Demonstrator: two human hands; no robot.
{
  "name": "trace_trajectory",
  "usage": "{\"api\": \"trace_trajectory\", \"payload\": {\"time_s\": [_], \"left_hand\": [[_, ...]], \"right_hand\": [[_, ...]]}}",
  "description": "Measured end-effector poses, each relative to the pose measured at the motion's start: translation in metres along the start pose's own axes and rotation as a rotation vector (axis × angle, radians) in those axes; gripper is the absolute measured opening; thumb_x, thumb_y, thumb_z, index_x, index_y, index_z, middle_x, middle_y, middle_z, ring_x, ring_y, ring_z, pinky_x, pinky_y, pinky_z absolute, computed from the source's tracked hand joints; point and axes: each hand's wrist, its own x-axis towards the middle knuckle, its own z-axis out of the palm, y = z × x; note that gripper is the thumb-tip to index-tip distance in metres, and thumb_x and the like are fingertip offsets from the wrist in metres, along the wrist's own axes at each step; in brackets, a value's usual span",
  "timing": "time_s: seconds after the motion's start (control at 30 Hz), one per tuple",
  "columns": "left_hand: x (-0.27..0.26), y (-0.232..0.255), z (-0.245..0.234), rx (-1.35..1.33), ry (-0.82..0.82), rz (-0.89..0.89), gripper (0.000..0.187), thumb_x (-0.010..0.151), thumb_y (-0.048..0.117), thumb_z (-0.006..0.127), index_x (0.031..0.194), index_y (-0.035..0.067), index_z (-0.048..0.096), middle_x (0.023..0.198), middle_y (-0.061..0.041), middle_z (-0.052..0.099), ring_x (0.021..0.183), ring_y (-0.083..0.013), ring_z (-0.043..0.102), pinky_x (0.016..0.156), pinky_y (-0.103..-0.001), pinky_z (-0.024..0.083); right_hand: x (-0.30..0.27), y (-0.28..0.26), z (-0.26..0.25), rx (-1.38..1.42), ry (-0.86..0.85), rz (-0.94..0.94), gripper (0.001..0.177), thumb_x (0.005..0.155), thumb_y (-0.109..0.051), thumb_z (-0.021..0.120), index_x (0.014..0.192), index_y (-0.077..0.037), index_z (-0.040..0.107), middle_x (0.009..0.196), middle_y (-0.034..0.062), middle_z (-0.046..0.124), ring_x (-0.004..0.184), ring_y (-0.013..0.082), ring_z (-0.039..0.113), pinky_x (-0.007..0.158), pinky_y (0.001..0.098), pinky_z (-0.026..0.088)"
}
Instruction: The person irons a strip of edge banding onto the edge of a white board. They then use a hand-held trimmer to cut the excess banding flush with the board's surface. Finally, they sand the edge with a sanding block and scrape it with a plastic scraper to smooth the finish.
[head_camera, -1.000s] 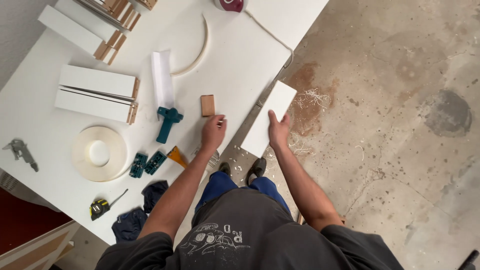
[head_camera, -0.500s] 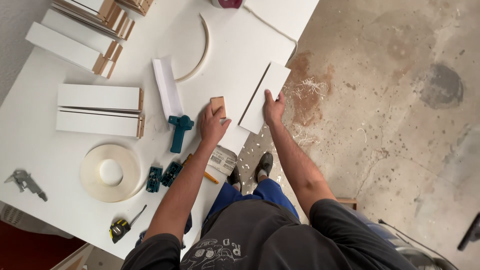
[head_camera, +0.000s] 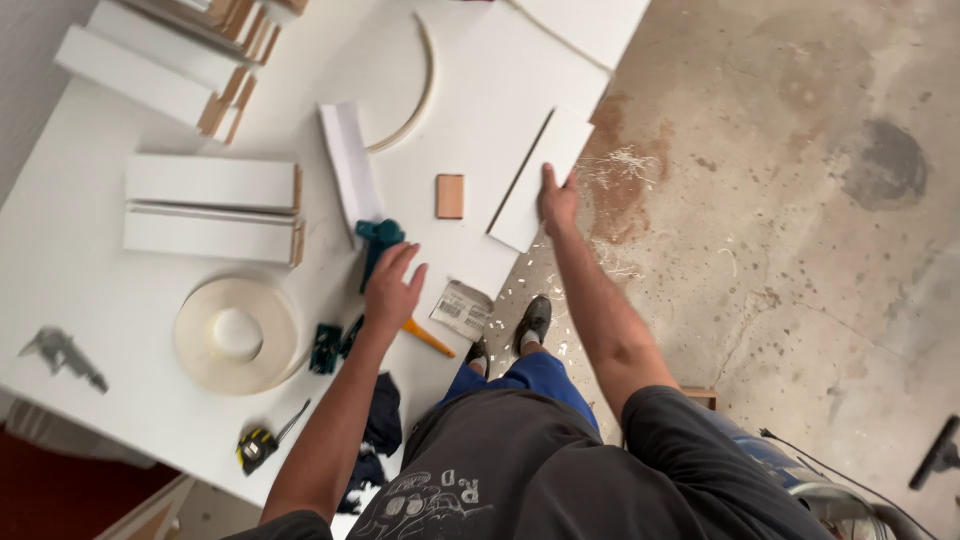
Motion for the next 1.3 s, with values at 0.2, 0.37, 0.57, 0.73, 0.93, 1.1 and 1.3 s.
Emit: {"api": "trace_trajectory", "payload": {"time_s": [0.2, 0.37, 0.57, 0.73, 0.93, 1.1, 1.3], "left_hand": [[-0.080, -0.080, -0.114, 0.209, -0.110, -0.517, 0.018, 0.101, 0.030, 0.072, 0.112, 0.016, 0.074, 0.098, 0.003, 0.065, 0.085, -0.0142, 0.072, 0.071, -0.026, 0.058], [-0.124, -0.082, -0.145, 0.308, -0.288, -0.660, 0.025, 0.096, 0.033, 0.072, 0.114, 0.015, 0.071, 0.102, -0.003, 0.064, 0.094, -0.0257, 0.071, 0.079, -0.040, 0.059], [-0.146, -0.060, -0.117, 0.418, -0.161, -0.418, 0.040, 0.090, 0.025, 0.074, 0.127, 0.012, 0.066, 0.121, -0.011, 0.054, 0.108, -0.0312, 0.062, 0.091, -0.045, 0.053], [-0.137, -0.036, -0.102, 0.478, -0.140, -0.173, 0.044, 0.090, 0.047, 0.075, 0.114, 0.009, 0.071, 0.125, -0.014, 0.053, 0.126, -0.0302, 0.047, 0.104, -0.047, 0.035], [-0.129, -0.051, -0.074, 0.523, -0.156, -0.126, 0.043, 0.071, 0.035, 0.087, 0.098, 0.006, 0.072, 0.102, -0.010, 0.060, 0.124, -0.0305, 0.051, 0.105, -0.051, 0.035], [-0.068, -0.004, -0.084, -0.548, -0.272, -0.568, 0.047, 0.104, 0.047, 0.065, 0.122, 0.004, 0.071, 0.109, -0.021, 0.072, 0.105, -0.0412, 0.068, 0.091, -0.055, 0.051], [0.006, 0.101, -0.070, -0.645, -0.403, -0.469, 0.030, 0.101, 0.043, 0.068, 0.111, 0.019, 0.081, 0.097, -0.005, 0.080, 0.095, -0.0221, 0.075, 0.086, -0.035, 0.058]], "right_hand": [[0.003, 0.005, -0.034, -0.146, -0.031, 0.062, 0.093, 0.095, -0.077, 0.067, 0.151, -0.009, 0.039, 0.106, 0.0185, 0.064, 0.070, 0.0230, 0.068, 0.054, 0.0360, 0.061], [-0.094, -0.009, -0.069, -0.027, -0.037, -0.086, 0.074, 0.104, -0.067, 0.060, 0.139, -0.004, 0.045, 0.095, 0.0134, 0.058, 0.064, 0.0163, 0.063, 0.047, 0.0244, 0.053], [-0.199, 0.012, -0.087, 0.018, -0.156, -0.116, 0.033, 0.111, -0.040, 0.054, 0.115, -0.007, 0.055, 0.082, 0.0065, 0.053, 0.056, 0.0147, 0.057, 0.045, 0.0235, 0.046], [-0.280, -0.007, -0.095, -0.030, -0.344, -0.043, 0.024, 0.109, -0.031, 0.058, 0.117, -0.009, 0.060, 0.080, 0.0055, 0.057, 0.055, 0.0135, 0.058, 0.044, 0.0236, 0.046], [-0.311, -0.025, -0.083, -0.121, -0.614, -0.063, 0.025, 0.104, -0.029, 0.065, 0.090, -0.009, 0.073, 0.058, 0.0066, 0.061, 0.053, 0.0133, 0.058, 0.052, 0.0255, 0.049], [-0.315, -0.060, -0.062, -0.188, -0.780, -0.144, 0.018, 0.100, -0.024, 0.070, 0.108, -0.010, 0.079, 0.067, 0.0114, 0.071, 0.062, 0.0180, 0.067, 0.061, 0.0341, 0.058], [-0.297, -0.084, -0.053, 0.286, -0.968, 0.076, 0.051, 0.101, -0.004, 0.060, 0.148, -0.006, 0.042, 0.116, 0.0146, 0.068, 0.085, 0.0284, 0.075, 0.063, 0.0427, 0.068]]}}
